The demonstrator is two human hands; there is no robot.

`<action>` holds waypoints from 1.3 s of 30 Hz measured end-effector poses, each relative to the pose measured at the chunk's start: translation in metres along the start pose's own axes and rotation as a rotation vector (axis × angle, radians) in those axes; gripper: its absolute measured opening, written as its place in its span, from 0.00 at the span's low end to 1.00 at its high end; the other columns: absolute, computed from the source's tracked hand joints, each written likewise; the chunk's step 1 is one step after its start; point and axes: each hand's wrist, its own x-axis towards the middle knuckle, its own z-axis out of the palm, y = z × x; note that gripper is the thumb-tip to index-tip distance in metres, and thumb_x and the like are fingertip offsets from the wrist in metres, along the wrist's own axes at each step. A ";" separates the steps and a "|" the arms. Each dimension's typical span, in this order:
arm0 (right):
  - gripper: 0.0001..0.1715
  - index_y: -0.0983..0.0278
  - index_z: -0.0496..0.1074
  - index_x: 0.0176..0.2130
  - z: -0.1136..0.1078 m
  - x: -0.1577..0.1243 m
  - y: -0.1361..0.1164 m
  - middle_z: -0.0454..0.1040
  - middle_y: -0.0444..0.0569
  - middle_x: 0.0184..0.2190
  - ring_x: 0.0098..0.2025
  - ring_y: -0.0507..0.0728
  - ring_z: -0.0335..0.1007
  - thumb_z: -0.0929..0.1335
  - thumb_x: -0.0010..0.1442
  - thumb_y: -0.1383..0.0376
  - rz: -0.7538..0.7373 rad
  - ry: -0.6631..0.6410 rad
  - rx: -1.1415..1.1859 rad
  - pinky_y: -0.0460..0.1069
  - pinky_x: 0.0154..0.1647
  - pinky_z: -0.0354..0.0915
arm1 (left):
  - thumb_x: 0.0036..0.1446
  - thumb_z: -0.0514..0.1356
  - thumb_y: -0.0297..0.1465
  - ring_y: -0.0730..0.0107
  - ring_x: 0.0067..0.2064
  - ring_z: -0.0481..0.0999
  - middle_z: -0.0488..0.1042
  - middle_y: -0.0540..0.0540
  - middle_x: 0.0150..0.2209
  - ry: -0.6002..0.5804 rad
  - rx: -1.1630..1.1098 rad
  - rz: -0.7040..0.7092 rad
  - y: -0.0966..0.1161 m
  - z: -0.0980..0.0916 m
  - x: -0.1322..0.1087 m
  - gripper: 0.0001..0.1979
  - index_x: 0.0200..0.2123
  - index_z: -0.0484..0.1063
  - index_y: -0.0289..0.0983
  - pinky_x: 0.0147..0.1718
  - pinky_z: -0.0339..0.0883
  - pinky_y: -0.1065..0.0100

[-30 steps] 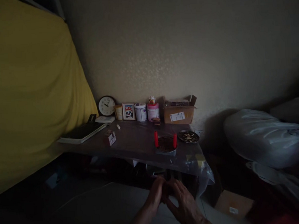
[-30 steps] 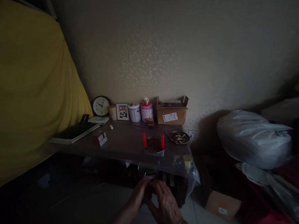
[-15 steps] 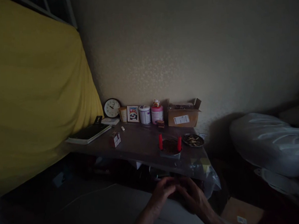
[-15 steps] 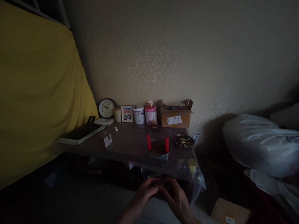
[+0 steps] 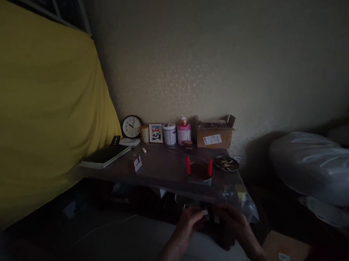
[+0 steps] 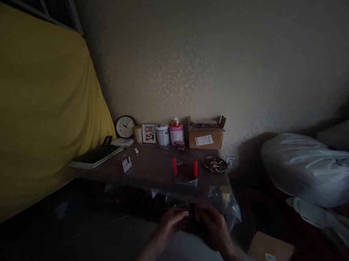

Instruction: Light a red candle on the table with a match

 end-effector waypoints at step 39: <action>0.10 0.61 0.72 0.35 0.011 -0.014 -0.029 0.76 0.45 0.34 0.37 0.53 0.73 0.62 0.61 0.62 -0.468 0.055 -0.392 0.45 0.39 0.66 | 0.46 0.66 0.30 0.64 0.43 0.74 0.77 0.45 0.37 -0.103 -0.182 0.069 0.005 0.007 -0.002 0.10 0.34 0.75 0.35 0.46 0.63 0.64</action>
